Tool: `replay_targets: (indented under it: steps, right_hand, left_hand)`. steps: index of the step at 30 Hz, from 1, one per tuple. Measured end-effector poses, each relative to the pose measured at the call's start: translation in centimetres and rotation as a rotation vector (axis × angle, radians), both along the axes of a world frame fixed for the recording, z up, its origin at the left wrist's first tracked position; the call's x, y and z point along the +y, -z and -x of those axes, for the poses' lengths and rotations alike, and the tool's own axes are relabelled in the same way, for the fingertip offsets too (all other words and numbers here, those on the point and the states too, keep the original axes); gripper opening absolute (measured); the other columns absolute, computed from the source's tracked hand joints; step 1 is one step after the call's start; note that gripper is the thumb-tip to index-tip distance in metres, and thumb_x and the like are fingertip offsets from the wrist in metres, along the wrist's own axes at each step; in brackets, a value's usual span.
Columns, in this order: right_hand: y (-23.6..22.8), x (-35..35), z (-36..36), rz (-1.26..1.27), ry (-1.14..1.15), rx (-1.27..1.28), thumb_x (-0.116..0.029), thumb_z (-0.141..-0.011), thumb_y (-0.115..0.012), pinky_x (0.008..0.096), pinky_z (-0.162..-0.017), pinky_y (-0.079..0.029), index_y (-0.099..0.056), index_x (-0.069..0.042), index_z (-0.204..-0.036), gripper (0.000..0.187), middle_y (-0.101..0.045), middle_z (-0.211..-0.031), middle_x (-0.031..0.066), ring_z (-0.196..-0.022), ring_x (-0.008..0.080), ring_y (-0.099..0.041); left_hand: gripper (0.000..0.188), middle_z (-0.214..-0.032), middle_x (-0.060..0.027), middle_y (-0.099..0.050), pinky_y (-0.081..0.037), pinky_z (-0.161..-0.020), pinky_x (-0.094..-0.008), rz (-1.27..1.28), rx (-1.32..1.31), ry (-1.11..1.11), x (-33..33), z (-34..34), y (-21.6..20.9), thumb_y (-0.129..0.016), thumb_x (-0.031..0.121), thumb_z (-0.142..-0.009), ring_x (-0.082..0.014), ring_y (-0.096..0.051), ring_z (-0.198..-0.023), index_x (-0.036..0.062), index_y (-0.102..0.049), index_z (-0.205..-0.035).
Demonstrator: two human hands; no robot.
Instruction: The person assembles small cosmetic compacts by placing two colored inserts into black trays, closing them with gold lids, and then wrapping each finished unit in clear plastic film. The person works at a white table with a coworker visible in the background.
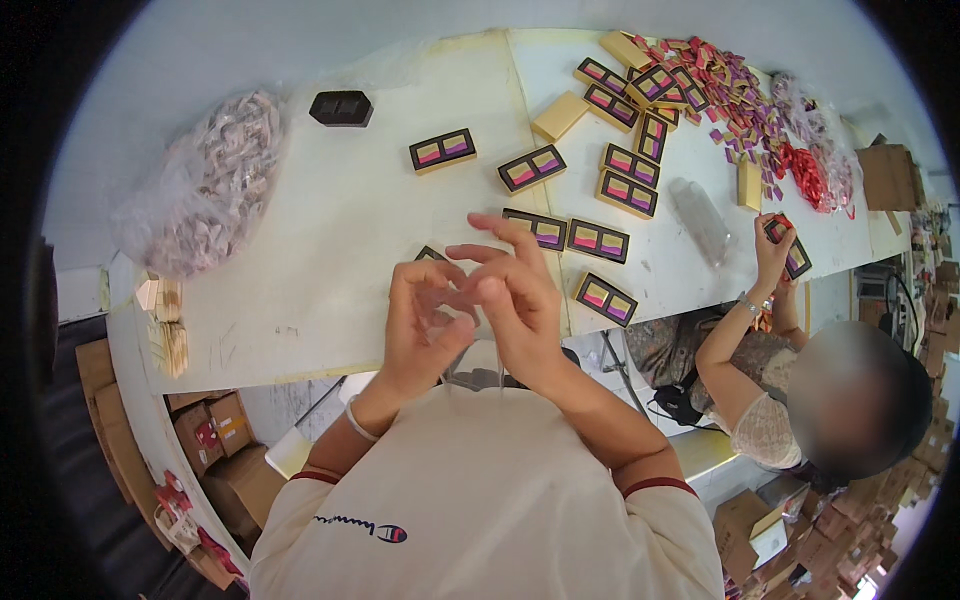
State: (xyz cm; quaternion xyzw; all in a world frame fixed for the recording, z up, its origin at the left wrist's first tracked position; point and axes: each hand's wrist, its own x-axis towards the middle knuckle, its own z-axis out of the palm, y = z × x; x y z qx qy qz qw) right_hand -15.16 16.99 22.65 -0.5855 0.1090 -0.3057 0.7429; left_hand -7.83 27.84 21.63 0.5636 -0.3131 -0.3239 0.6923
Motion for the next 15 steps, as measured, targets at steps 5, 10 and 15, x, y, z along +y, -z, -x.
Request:
replay_targets:
  steps: [5,10,15]
  right_hand:
    - [0.2,-0.2,2.0,0.119,-0.174,0.019,-0.016,-0.095,-0.042,0.0349,-0.084,-0.047,-0.053,0.001,-0.072,0.031,-0.045,-0.123,0.0199,-0.109,0.0274,-0.052]
    - [-0.1,-0.1,1.5,-0.034,-0.245,0.045,-0.016,-0.095,-0.039,0.0384,-0.092,-0.04,-0.053,-0.001,-0.089,0.022,-0.045,-0.124,0.0173,-0.112,0.0275,-0.048]
    - [-1.0,-0.5,-1.1,-0.145,-0.14,-0.176,-0.014,-0.095,-0.034,0.0416,-0.099,-0.034,-0.039,-0.006,-0.123,0.03,-0.045,-0.126,0.0178,-0.119,0.0294,-0.044]
  left_hand:
    - [0.045,-0.106,-0.0108,-0.045,-0.049,-0.08,-0.0318,0.13,-0.13,0.025,0.6,1.1,0.1,-0.067,0.014,-0.078,-0.0213,-0.055,-0.099,0.0076,-0.032,-0.106]
    - [0.024,-0.116,-0.0172,-0.048,-0.05,-0.078,-0.0315,0.141,0.246,0.174,1.6,-0.5,-0.2,-0.052,0.001,-0.088,-0.0245,-0.056,-0.104,0.0062,-0.034,-0.102]
    - [0.024,-0.124,-0.0212,-0.043,-0.054,-0.068,-0.0288,0.184,-0.135,-0.014,-0.2,-1.5,-0.7,-0.054,0.005,-0.088,-0.0258,-0.06,-0.098,0.0048,-0.036,-0.103]
